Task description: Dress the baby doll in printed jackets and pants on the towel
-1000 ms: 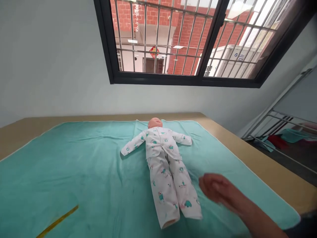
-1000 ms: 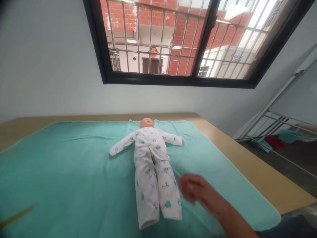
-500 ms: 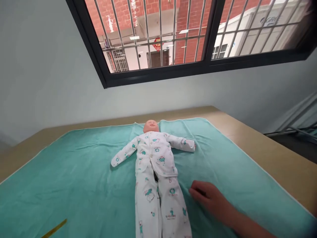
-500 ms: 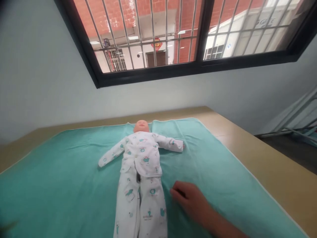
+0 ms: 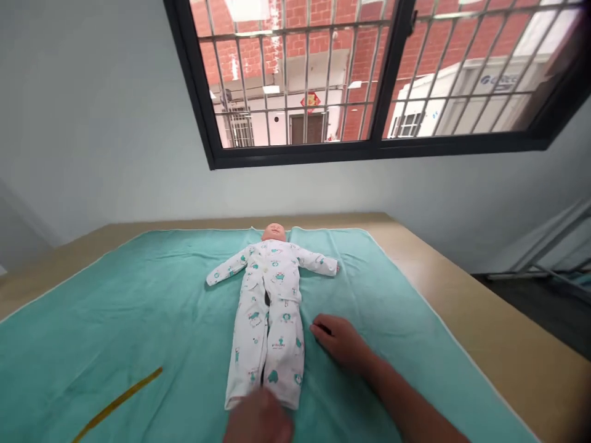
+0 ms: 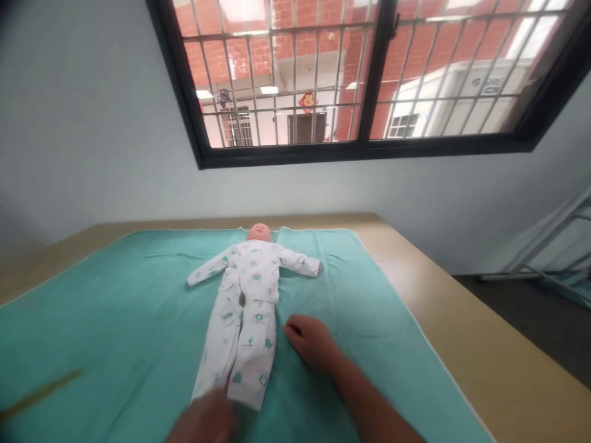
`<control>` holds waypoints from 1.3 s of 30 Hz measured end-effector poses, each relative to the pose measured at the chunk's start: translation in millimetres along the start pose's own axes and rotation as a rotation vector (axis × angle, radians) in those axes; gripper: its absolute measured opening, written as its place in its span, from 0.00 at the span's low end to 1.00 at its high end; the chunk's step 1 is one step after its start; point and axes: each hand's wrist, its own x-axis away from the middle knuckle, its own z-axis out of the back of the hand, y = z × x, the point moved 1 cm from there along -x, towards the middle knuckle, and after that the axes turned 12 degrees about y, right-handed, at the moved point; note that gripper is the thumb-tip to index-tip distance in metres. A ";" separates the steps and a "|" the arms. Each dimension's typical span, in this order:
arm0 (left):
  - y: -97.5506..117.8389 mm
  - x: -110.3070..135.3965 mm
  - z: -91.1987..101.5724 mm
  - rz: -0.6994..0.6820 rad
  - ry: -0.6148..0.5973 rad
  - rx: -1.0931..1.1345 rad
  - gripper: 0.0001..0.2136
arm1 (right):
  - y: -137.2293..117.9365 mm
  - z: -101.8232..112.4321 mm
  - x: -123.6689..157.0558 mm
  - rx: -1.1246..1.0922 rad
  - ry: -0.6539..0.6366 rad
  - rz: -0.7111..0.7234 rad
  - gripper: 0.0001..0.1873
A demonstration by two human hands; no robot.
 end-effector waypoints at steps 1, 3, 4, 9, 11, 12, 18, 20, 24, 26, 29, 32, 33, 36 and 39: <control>-7.4 -13.2 6.5 0.014 0.013 0.014 0.06 | 0.7 1.0 0.2 -0.041 -0.002 -0.016 0.15; -23.3 -51.0 17.9 0.107 0.099 0.078 0.09 | -1.4 5.9 -2.3 -0.130 0.035 -0.067 0.14; -32.1 -73.3 21.8 0.214 0.155 0.118 0.07 | -5.3 9.5 -6.7 -0.158 0.079 -0.087 0.14; -80.9 -187.7 8.5 0.575 0.459 0.562 0.14 | -56.1 18.6 -85.7 -0.143 0.249 -0.028 0.13; -100.0 -225.6 -11.6 0.645 0.528 0.657 0.15 | -79.5 10.1 -139.0 -0.035 0.252 0.018 0.12; -108.3 -242.0 -22.9 0.644 0.525 0.660 0.16 | -88.6 3.7 -165.4 0.033 0.267 0.022 0.12; -142.5 -295.1 -75.0 0.358 0.079 0.396 0.12 | -95.5 -38.3 -251.3 0.495 0.125 -0.114 0.15; -150.5 -298.6 -84.0 0.324 -0.005 0.357 0.10 | -91.1 -45.8 -252.1 0.536 0.120 -0.102 0.16; -158.8 -301.9 -99.1 0.177 -0.141 0.226 0.13 | -90.4 -52.3 -251.0 0.584 0.100 -0.004 0.13; -161.0 -302.5 -103.5 0.183 -0.137 0.203 0.14 | -88.9 -51.4 -254.5 0.583 0.111 0.019 0.13; -161.1 -300.9 -103.6 0.184 -0.137 0.181 0.11 | -80.7 -43.4 -259.7 0.522 0.105 0.034 0.14; -158.0 -298.4 -98.6 0.161 -0.166 0.144 0.09 | -70.0 -30.6 -260.4 0.363 0.039 0.012 0.15; -156.8 -297.8 -96.6 0.158 -0.173 0.133 0.10 | -67.1 -26.7 -259.9 0.294 0.020 -0.004 0.15; -153.1 -296.8 -92.7 0.121 -0.210 0.134 0.11 | -61.8 -20.5 -258.7 0.118 0.019 -0.045 0.11; -150.8 -296.4 -93.3 0.113 -0.254 0.159 0.13 | -59.0 -23.2 -259.2 -0.002 0.047 -0.071 0.08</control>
